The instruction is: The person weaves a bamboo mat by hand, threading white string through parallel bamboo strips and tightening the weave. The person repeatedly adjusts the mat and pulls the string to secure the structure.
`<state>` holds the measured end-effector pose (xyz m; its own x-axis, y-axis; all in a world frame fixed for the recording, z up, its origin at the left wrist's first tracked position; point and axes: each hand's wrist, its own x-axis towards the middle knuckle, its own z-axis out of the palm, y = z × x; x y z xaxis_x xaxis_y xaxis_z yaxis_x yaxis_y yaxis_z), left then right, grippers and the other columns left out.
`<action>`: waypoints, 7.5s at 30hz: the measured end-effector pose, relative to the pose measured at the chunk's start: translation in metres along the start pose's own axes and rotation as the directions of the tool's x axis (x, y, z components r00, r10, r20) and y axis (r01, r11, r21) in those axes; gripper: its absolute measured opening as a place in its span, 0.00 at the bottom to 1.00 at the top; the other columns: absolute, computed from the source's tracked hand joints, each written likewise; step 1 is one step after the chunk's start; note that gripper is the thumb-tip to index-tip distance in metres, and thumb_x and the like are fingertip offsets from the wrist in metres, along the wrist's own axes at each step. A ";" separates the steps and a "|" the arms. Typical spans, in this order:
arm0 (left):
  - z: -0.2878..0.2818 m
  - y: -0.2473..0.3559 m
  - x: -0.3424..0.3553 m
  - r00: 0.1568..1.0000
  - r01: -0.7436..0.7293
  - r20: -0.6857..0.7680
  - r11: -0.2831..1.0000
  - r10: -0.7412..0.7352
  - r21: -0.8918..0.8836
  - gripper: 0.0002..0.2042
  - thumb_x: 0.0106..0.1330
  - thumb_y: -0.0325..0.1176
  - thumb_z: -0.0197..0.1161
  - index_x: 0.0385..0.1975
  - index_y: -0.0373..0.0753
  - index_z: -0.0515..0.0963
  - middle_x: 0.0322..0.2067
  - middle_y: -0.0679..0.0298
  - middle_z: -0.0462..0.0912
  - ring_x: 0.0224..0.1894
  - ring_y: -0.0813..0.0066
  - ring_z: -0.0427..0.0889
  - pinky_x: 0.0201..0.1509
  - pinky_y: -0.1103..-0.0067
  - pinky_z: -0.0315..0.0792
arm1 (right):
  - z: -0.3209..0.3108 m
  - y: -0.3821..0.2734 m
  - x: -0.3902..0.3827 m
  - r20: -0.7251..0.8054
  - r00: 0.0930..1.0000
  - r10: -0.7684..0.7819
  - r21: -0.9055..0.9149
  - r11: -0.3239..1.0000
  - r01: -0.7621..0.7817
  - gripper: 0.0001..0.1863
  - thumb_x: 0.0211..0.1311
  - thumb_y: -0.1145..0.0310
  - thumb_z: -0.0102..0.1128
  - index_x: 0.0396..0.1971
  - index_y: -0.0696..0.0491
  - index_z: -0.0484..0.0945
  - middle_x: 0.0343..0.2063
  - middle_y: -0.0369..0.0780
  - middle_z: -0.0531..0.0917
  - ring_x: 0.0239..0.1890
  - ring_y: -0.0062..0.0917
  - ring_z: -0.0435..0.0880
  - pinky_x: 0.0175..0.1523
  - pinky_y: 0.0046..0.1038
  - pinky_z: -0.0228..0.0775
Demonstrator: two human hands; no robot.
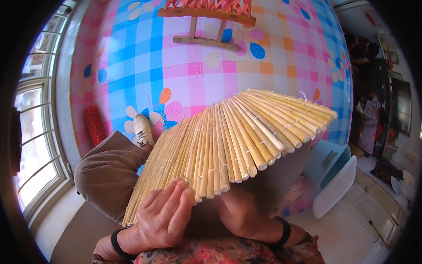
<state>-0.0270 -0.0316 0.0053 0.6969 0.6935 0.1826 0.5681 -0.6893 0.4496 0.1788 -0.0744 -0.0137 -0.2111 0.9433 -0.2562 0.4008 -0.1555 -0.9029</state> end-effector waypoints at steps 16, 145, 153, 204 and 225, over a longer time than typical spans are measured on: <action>0.013 0.004 0.014 0.997 0.073 -0.014 0.995 -0.073 0.063 0.19 0.57 0.30 0.57 0.49 0.31 0.69 0.37 0.58 0.77 0.34 0.67 0.81 0.37 0.74 0.72 | 0.000 -0.009 0.011 -0.006 0.954 0.301 0.430 0.862 -0.269 0.08 0.70 0.74 0.50 0.46 0.59 0.72 0.27 0.34 0.76 0.21 0.14 0.74 0.21 0.17 0.65; -0.041 -0.117 -0.148 0.979 0.006 -0.201 0.991 0.022 0.135 0.15 0.51 0.31 0.69 0.38 0.42 0.74 0.41 0.64 0.80 0.46 0.65 0.79 0.58 0.63 0.67 | 0.030 -0.010 0.195 0.247 0.889 -0.386 -0.569 0.684 0.456 0.12 0.63 0.69 0.52 0.41 0.49 0.83 0.33 0.42 0.85 0.35 0.34 0.83 0.39 0.37 0.73; -0.036 -0.113 -0.156 0.961 0.013 -0.272 0.979 0.043 0.202 0.16 0.49 0.32 0.69 0.39 0.42 0.75 0.39 0.66 0.80 0.44 0.67 0.79 0.57 0.66 0.69 | 0.135 -0.041 0.153 0.510 0.702 -0.497 -0.306 0.658 0.688 0.10 0.59 0.70 0.53 0.37 0.51 0.83 0.39 0.42 0.83 0.43 0.36 0.83 0.47 0.44 0.72; -0.054 -0.108 -0.151 0.973 0.200 -0.141 0.973 -0.183 0.118 0.13 0.45 0.31 0.67 0.33 0.42 0.77 0.39 0.66 0.81 0.45 0.70 0.81 0.56 0.69 0.67 | 0.137 -0.084 0.165 0.608 0.790 -0.081 0.624 0.664 -0.413 0.18 0.71 0.59 0.57 0.24 0.56 0.75 0.18 0.31 0.74 0.20 0.12 0.73 0.25 0.17 0.70; -0.054 -0.112 -0.165 0.976 0.107 -0.196 0.991 -0.089 0.083 0.14 0.52 0.29 0.68 0.40 0.42 0.77 0.41 0.65 0.80 0.46 0.68 0.80 0.57 0.68 0.67 | 0.006 -0.081 0.138 0.595 0.783 -0.180 -0.224 0.899 0.377 0.08 0.62 0.67 0.60 0.31 0.57 0.82 0.25 0.40 0.81 0.31 0.26 0.81 0.37 0.28 0.72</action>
<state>-0.2293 -0.0575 -0.0282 0.5440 0.7798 0.3099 0.6739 -0.6260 0.3923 0.1118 0.0668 0.0225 -0.7680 0.5923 -0.2435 0.4804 0.2813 -0.8307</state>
